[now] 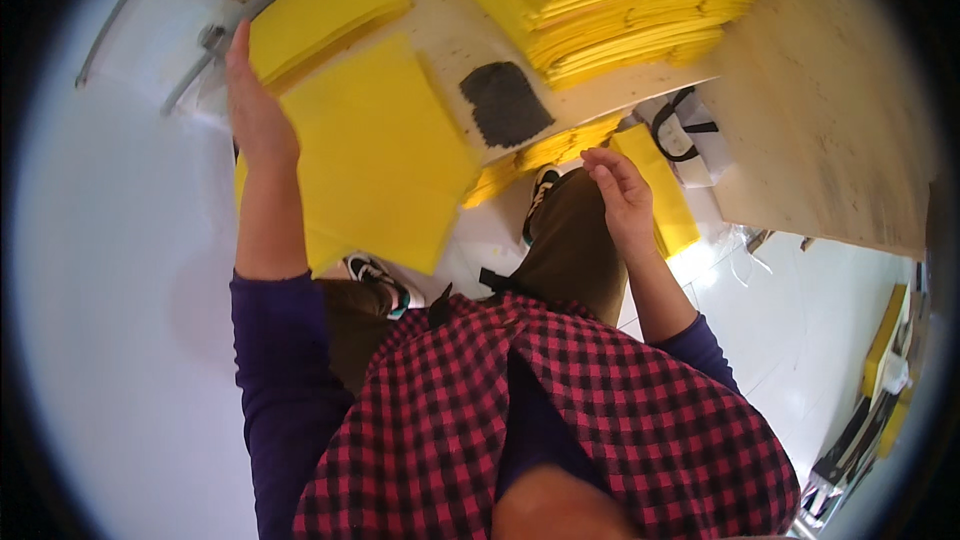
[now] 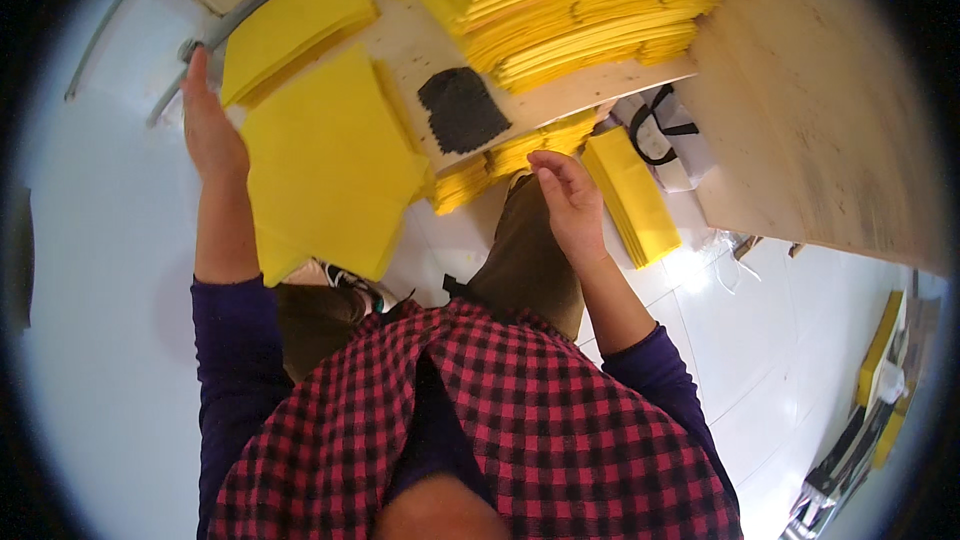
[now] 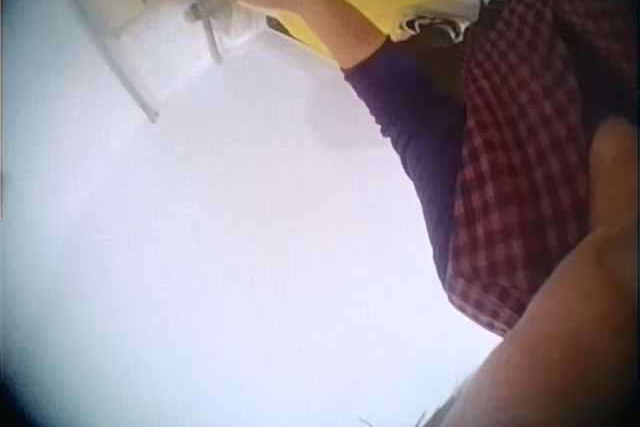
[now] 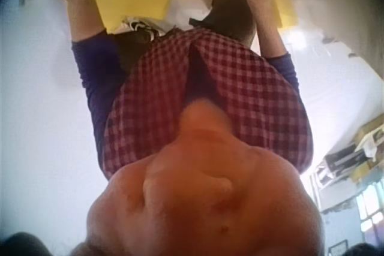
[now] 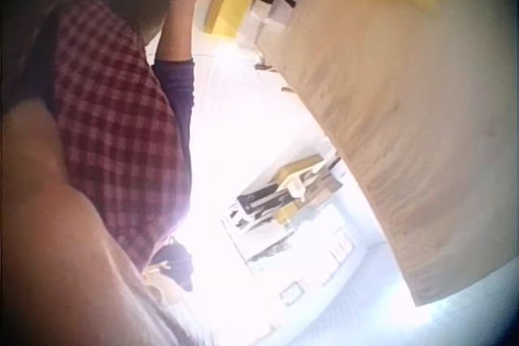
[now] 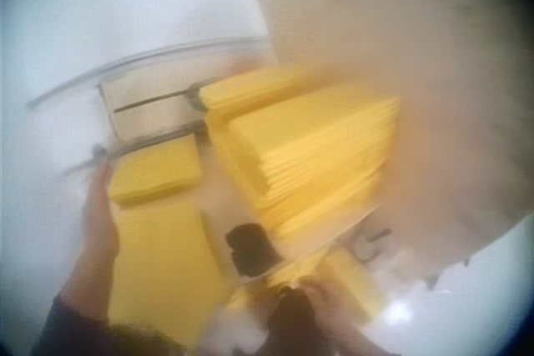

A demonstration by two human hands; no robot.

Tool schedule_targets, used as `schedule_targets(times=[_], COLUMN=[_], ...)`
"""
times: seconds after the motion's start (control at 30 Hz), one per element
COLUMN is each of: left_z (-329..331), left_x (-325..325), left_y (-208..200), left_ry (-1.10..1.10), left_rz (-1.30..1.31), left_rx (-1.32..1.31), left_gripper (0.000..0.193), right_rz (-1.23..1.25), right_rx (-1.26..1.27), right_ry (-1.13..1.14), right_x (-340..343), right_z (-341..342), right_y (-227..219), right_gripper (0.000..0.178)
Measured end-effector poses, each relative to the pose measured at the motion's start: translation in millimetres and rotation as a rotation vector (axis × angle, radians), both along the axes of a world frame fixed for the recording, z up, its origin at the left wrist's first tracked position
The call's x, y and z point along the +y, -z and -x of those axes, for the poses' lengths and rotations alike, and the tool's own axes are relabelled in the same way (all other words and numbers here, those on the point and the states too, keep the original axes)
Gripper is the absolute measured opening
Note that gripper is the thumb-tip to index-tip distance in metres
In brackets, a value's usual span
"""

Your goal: The person sits on the floor and folds multiple yellow sheets by hand, aligning edges and stacking them into a neat pile. The person repeatedly picks up sheets, folds them, and places them on top of the growing stack.

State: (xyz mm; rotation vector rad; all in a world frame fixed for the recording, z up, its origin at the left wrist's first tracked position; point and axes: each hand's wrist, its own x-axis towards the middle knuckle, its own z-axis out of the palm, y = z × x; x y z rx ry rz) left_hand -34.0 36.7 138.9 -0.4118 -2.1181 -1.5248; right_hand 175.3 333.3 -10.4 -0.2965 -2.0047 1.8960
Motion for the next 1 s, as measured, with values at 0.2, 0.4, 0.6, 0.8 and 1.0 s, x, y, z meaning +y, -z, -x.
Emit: schedule_targets(times=[0.2,0.4,0.6,0.8,1.0], left_z=[-81.6,-129.9,-118.1,-92.6,-65.9], left_x=[-132.0,-178.7,-181.1,-176.9,-161.9], left_y=[67.0,113.8,118.9,118.4,99.1], left_ry=[-0.363,-0.403,-0.217,-0.162,0.145], left_rz=[0.173,-0.116,0.082,0.172,0.428], left_rx=[-0.249,-0.371,-0.156,-0.087,-0.061], left_gripper=[0.044,0.039,0.035,0.03,0.037], right_rz=[-0.369,0.058,0.158,0.224,-0.139], right_rx=[0.033,-0.324,-0.482,-0.571,-0.296], right_ry=[-0.193,-0.439,-0.474,-0.451,-0.433], right_x=[-53.7,-107.5,-133.5,-147.1,-149.4], right_z=[6.0,18.8,23.9,27.5,21.5], right_y=[7.7,2.2,-9.0,-7.5,3.3], right_gripper=[0.021,0.024,0.027,0.023,0.015])
